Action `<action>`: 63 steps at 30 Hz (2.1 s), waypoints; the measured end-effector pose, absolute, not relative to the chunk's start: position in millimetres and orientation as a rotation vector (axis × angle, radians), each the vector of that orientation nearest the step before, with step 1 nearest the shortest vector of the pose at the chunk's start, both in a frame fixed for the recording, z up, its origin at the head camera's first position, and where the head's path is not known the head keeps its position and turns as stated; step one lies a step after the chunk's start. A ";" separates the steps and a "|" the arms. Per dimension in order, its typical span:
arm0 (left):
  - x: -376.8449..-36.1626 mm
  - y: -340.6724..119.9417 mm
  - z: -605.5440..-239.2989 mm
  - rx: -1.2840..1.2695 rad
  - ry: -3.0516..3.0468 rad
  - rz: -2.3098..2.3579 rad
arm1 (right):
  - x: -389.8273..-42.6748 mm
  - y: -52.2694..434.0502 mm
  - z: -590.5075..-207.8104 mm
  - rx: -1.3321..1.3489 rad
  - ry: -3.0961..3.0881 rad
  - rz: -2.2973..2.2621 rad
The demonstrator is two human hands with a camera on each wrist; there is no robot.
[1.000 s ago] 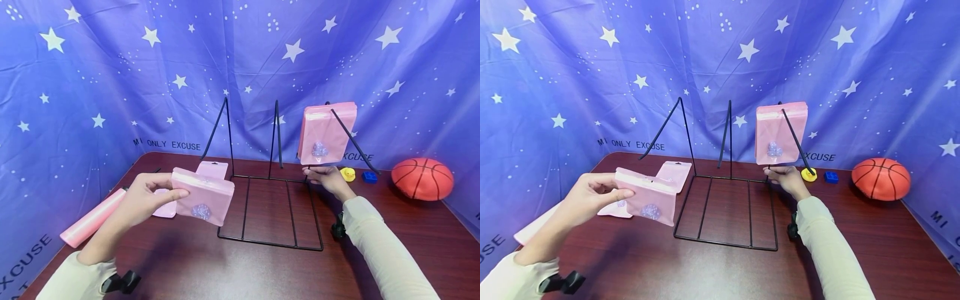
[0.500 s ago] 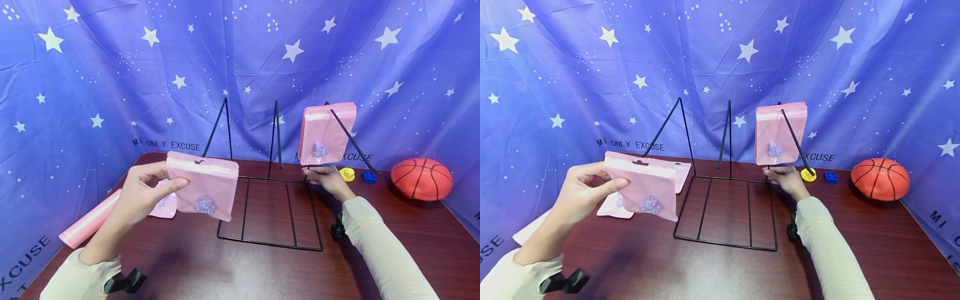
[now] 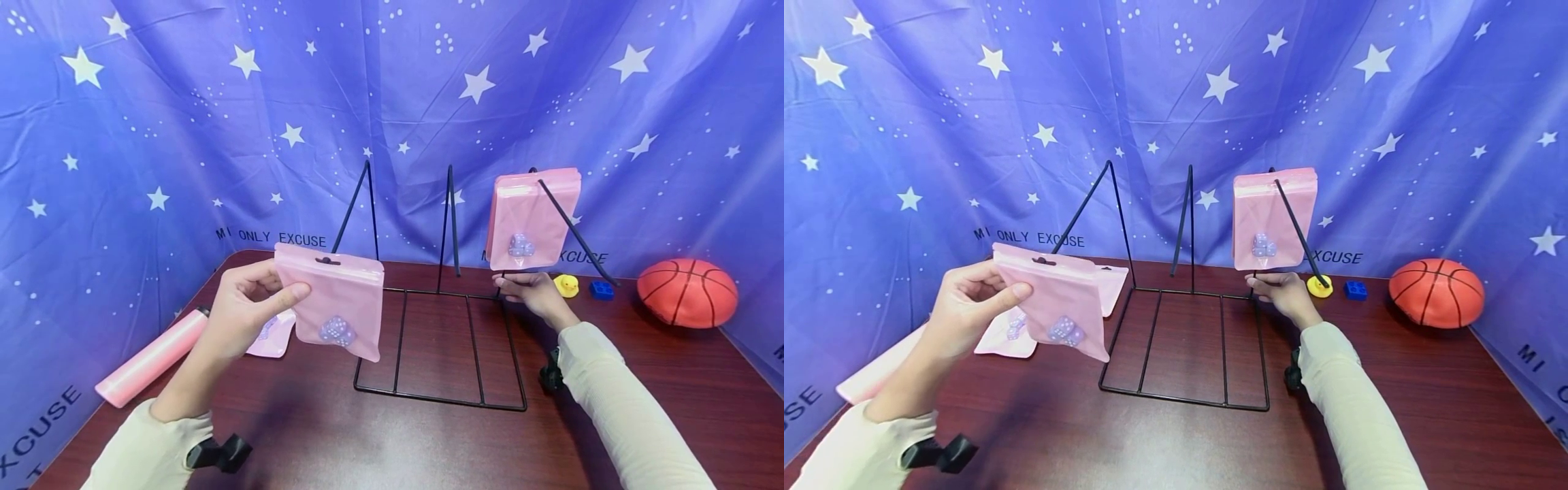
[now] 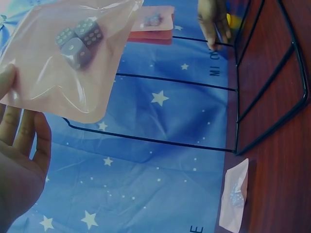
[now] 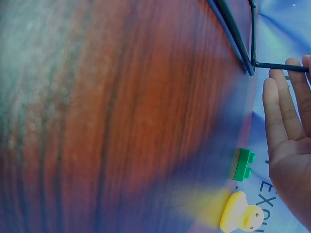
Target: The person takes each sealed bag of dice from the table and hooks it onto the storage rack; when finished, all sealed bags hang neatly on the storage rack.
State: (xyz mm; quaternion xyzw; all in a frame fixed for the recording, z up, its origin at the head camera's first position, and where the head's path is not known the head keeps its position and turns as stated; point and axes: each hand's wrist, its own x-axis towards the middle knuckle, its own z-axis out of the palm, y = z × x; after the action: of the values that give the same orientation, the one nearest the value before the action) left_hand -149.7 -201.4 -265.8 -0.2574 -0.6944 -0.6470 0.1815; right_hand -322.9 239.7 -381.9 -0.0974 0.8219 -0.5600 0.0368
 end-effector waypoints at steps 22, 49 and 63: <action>-160.3 -193.2 -268.9 -0.512 -2.046 -1.765 | -322.8 240.9 -380.4 -0.272 2.523 -1.682; -240.7 -169.6 -260.9 -0.247 -1.943 -1.627 | -320.4 238.8 -377.3 -0.235 2.552 -1.637; -270.2 -153.5 -253.1 -0.153 -1.874 -1.772 | -321.9 238.7 -379.9 -0.232 2.555 -1.638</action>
State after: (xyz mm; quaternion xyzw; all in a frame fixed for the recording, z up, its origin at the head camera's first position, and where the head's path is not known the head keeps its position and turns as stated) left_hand -270.2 -153.5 -253.1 -0.0568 -0.6973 -0.6593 0.2752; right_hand -321.9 238.7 -379.9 -0.0763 0.8385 -0.5374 0.0487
